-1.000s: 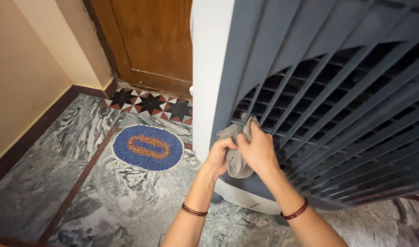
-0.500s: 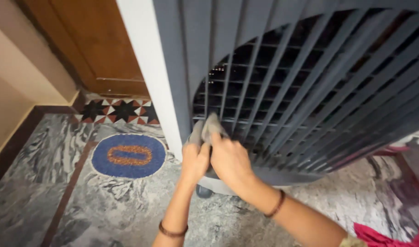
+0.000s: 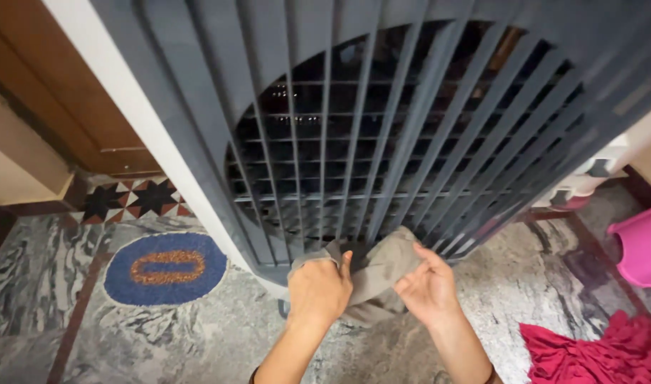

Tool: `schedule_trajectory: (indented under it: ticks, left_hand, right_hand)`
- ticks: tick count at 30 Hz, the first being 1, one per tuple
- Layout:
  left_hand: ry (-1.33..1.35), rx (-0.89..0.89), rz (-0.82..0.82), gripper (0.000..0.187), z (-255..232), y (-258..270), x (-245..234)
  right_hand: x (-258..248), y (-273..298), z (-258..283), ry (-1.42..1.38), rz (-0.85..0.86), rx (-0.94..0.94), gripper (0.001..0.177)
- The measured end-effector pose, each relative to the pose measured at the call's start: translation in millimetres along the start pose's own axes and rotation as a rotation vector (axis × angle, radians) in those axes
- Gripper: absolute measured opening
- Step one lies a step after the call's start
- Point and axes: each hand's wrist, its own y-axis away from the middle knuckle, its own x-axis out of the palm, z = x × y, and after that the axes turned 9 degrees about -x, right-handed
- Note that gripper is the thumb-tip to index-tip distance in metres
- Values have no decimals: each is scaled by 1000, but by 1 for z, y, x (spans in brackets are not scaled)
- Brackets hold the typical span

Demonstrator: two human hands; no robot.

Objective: Cleaning the slats and outer body of a portable air cooler with a damp cloth.

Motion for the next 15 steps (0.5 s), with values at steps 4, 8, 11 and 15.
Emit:
schedule_trajectory:
  ticks: [4, 8, 11, 15]
  left_hand:
    - [323, 102, 57, 46, -31, 2, -20]
    - [1303, 12, 157, 30, -11, -11, 13]
    - [1598, -238, 226, 32, 1, -21, -2]
    - [1656, -392, 225, 28, 17, -19, 6]
  right_hand:
    - [14, 17, 21, -242, -69, -75, 45]
    - [-73, -14, 15, -320, -145, -11, 44]
    - [5, 11, 71, -380, -105, -204, 47]
    - [-6, 4, 82, -276, -161, -289, 48]
